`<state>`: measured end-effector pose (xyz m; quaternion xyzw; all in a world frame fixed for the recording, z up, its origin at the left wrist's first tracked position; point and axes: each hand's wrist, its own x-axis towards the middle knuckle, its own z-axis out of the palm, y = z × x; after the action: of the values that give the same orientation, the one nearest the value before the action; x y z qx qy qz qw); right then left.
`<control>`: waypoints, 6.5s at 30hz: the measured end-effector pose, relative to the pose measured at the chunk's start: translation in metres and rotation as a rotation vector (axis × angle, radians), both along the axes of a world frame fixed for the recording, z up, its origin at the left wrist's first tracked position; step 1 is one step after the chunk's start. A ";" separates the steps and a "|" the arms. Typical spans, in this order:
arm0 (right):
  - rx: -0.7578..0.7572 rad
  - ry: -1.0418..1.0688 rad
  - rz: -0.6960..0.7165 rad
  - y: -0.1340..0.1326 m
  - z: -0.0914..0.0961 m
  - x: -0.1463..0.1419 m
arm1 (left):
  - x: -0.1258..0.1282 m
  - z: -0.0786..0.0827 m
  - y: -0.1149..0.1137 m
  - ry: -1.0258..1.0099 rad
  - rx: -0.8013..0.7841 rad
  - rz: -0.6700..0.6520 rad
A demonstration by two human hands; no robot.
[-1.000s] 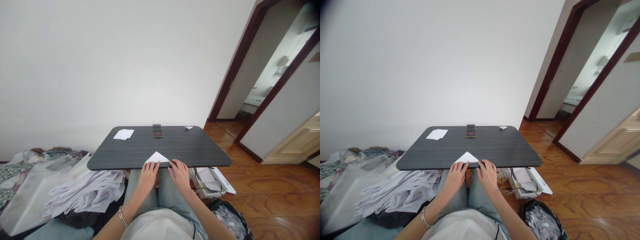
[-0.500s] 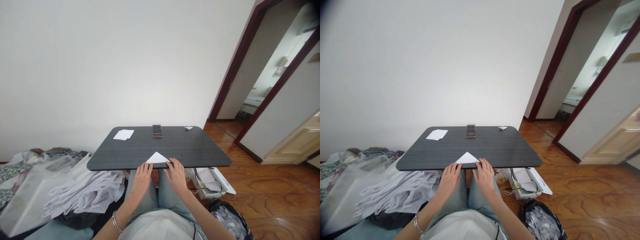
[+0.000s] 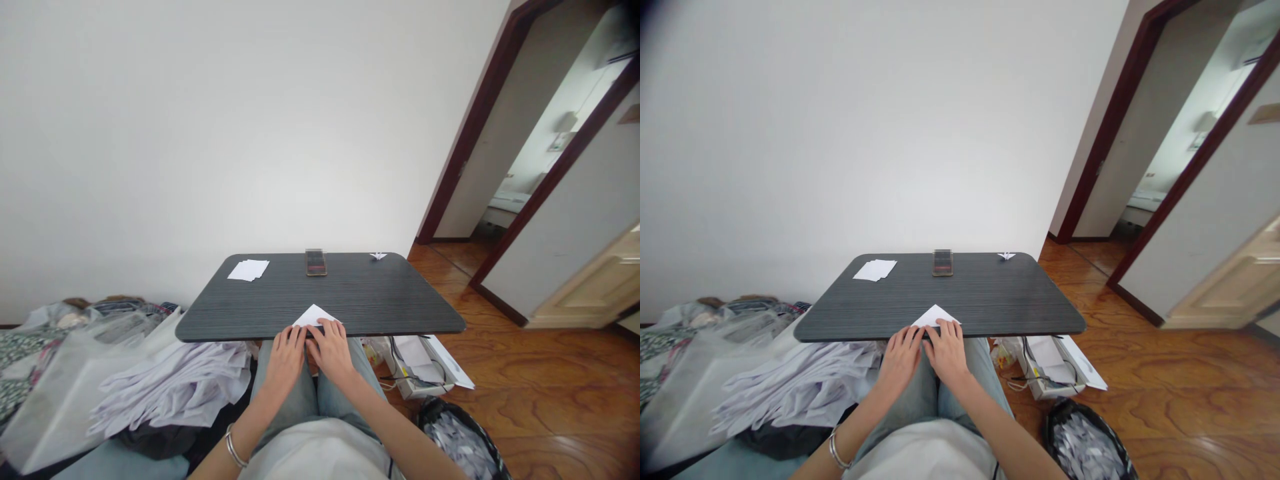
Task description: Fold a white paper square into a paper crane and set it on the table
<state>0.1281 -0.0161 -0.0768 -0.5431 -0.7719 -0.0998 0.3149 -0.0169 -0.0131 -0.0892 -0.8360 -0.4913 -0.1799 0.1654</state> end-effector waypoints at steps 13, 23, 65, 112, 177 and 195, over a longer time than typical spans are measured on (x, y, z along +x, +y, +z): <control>-0.013 0.031 -0.065 -0.003 -0.006 0.015 | -0.001 0.000 -0.001 0.008 -0.015 0.019; -0.014 0.020 -0.106 -0.005 -0.008 0.030 | -0.002 -0.001 -0.002 -0.001 -0.016 0.015; -0.055 -0.018 -0.109 -0.009 -0.008 0.034 | 0.029 0.014 0.000 0.039 -0.014 -0.008; 0.040 0.218 -0.039 -0.001 -0.026 0.045 | -0.014 0.011 -0.013 -0.023 0.033 0.099; -0.601 1.287 0.324 -0.031 0.042 0.045 | 0.000 0.072 0.004 -0.253 0.650 -0.450; -0.520 1.226 0.295 -0.036 0.046 0.048 | -0.031 0.076 0.024 -0.511 0.527 -0.113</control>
<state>0.1757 -0.0521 -0.0309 -0.4488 -0.5188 0.4587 0.5648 -0.0478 0.0108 -0.0134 -0.7187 -0.4065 -0.5120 0.2368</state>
